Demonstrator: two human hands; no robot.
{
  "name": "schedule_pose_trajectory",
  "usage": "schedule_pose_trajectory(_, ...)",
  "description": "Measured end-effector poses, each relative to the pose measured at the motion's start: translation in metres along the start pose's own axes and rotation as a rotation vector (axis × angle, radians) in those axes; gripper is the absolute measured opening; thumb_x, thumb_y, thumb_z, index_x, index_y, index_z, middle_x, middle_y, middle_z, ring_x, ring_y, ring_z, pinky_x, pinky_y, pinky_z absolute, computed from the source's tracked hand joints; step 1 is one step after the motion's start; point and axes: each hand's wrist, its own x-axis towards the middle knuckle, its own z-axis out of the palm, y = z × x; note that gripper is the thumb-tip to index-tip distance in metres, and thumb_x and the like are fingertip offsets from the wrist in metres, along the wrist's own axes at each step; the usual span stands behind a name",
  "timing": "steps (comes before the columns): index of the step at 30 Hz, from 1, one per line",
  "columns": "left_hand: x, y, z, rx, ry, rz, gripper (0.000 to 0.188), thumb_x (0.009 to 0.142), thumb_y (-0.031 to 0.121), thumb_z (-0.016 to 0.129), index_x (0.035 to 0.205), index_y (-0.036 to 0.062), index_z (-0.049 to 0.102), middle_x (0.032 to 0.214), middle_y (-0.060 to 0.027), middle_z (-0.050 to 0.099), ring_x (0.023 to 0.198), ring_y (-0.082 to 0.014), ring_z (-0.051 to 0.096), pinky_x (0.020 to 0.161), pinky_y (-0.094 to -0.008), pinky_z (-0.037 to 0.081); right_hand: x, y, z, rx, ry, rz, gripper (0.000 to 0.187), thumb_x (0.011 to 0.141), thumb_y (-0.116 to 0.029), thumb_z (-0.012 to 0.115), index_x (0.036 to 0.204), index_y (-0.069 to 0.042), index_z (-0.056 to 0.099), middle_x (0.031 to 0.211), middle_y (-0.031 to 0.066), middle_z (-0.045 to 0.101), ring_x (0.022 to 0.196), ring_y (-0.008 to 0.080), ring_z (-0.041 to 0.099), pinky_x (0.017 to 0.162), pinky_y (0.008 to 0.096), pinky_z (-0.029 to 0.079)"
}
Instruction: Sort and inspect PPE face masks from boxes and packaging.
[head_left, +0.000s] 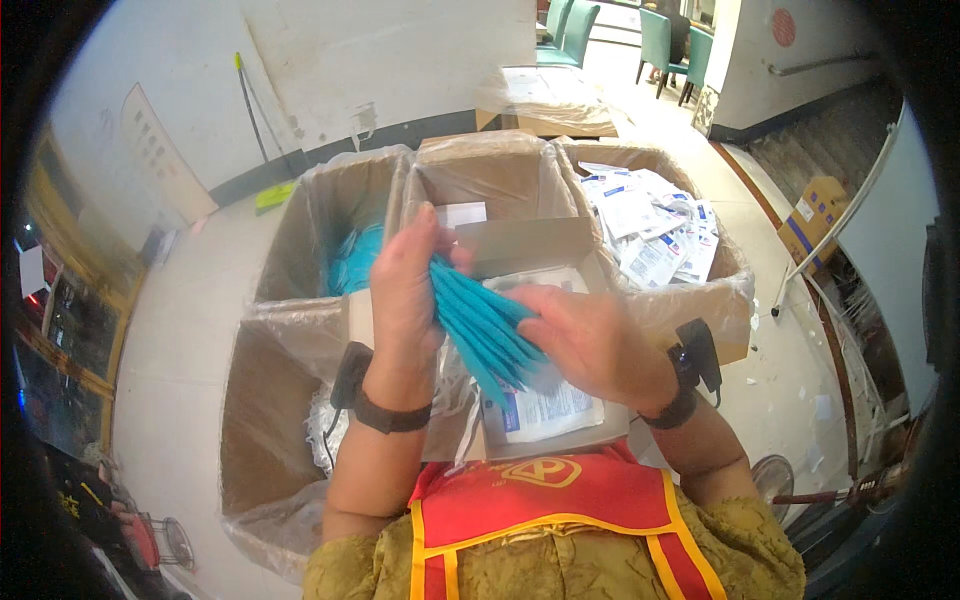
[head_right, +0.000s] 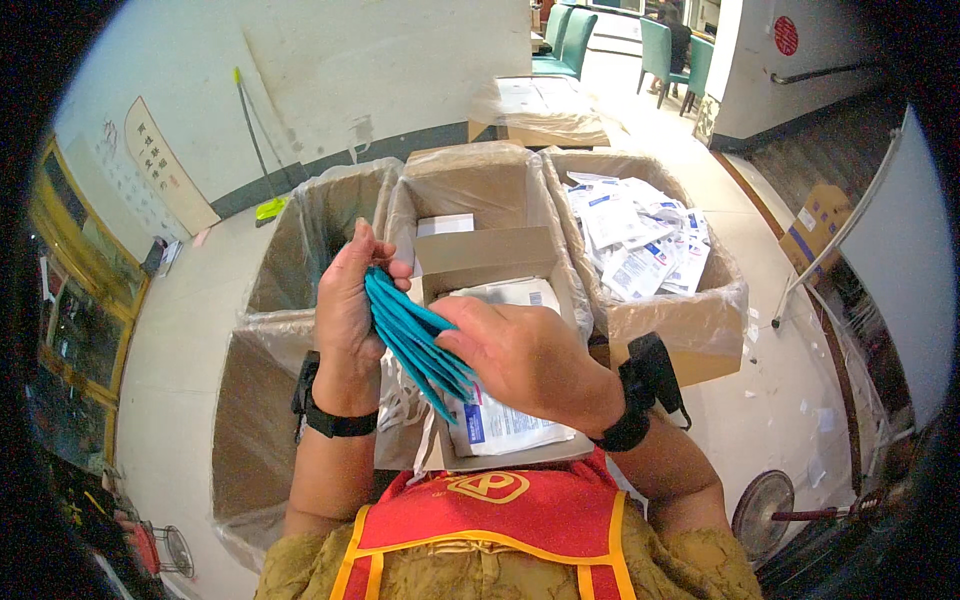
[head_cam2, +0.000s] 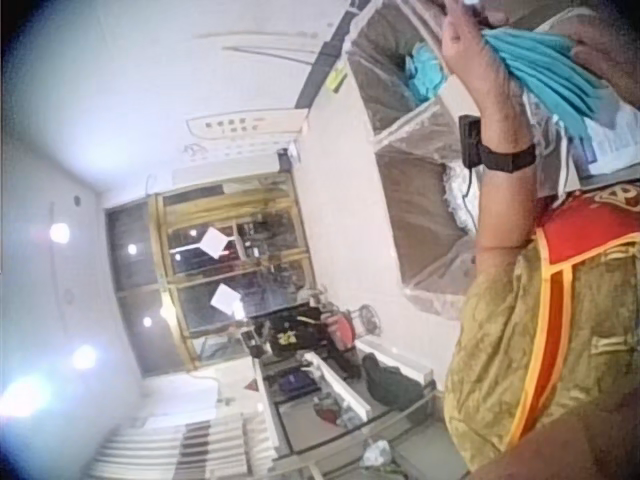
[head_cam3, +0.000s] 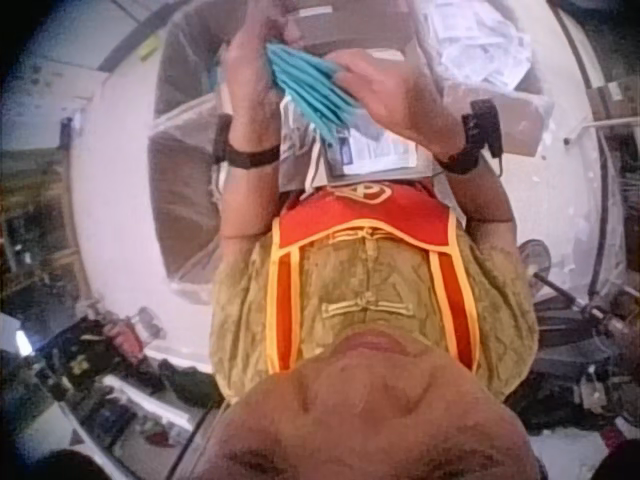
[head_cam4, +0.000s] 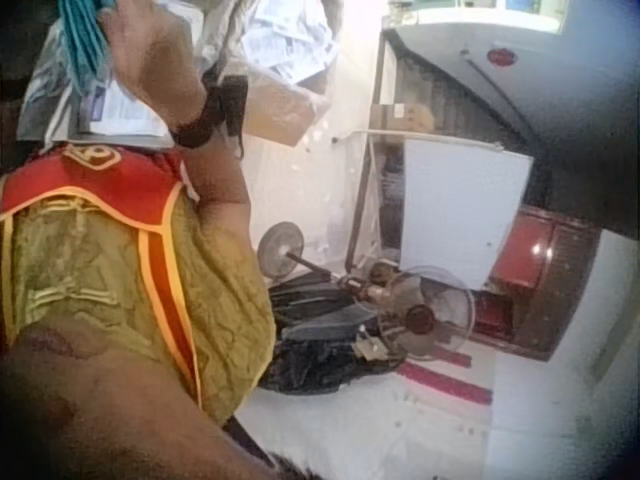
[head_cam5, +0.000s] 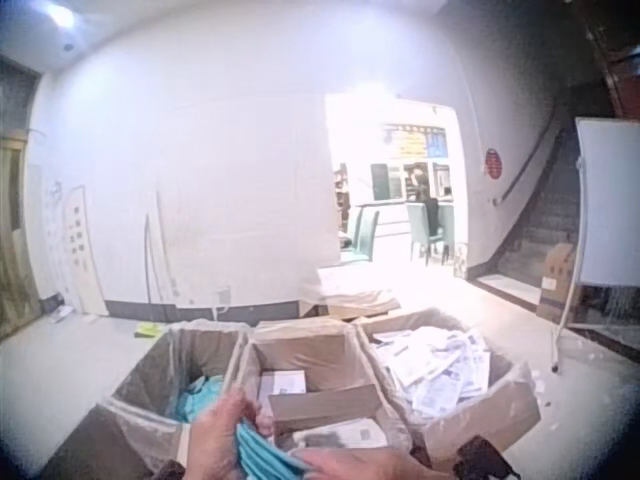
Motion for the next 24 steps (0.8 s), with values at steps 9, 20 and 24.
schedule_pose_trajectory(9, 0.004, -0.011, 0.008, -0.133, 0.077, -0.012, 0.032, 0.092, 0.037, 0.06, 0.079, 0.0097, 0.054, 0.068, 0.0006, 0.049, 0.062, -0.0099, 0.049, 0.055, -0.025, 0.043, -0.009, -0.004, 0.006, -0.397, -0.041, -0.173, 0.083, 0.08, -0.014, 0.067, 0.146, -0.001, 0.019, 0.126, 0.0273, 0.046, 0.105, 0.041, 0.056, 0.085, 0.0437, 0.05)
schedule_pose_trajectory(20, -0.129, -0.032, -0.025, 0.29, -0.373, -0.441, 0.041, 0.091, 0.034, 0.06, 0.119, 0.0069, 0.048, 0.107, -0.0068, 0.053, 0.099, -0.0162, 0.052, 0.088, -0.0298, 0.044, -0.104, -0.012, -0.019, 0.413, -0.415, 0.317, 0.076, 0.086, -0.018, 0.064, 0.146, -0.003, 0.019, 0.131, 0.0291, 0.044, 0.118, 0.0401, 0.05, 0.096, 0.0427, 0.042)
schedule_pose_trajectory(24, -0.119, -0.03, -0.029, 0.429, -0.751, -0.248, 0.078, 0.078, 0.031, 0.077, 0.137, 0.0057, 0.033, 0.126, -0.0095, 0.046, 0.115, -0.02, 0.044, 0.098, -0.0319, 0.038, -0.106, -0.008, -0.016, 0.414, -0.431, 0.372, 0.067, 0.089, -0.027, 0.061, 0.142, -0.004, 0.025, 0.124, 0.0285, 0.05, 0.114, 0.0397, 0.053, 0.094, 0.0429, 0.043)
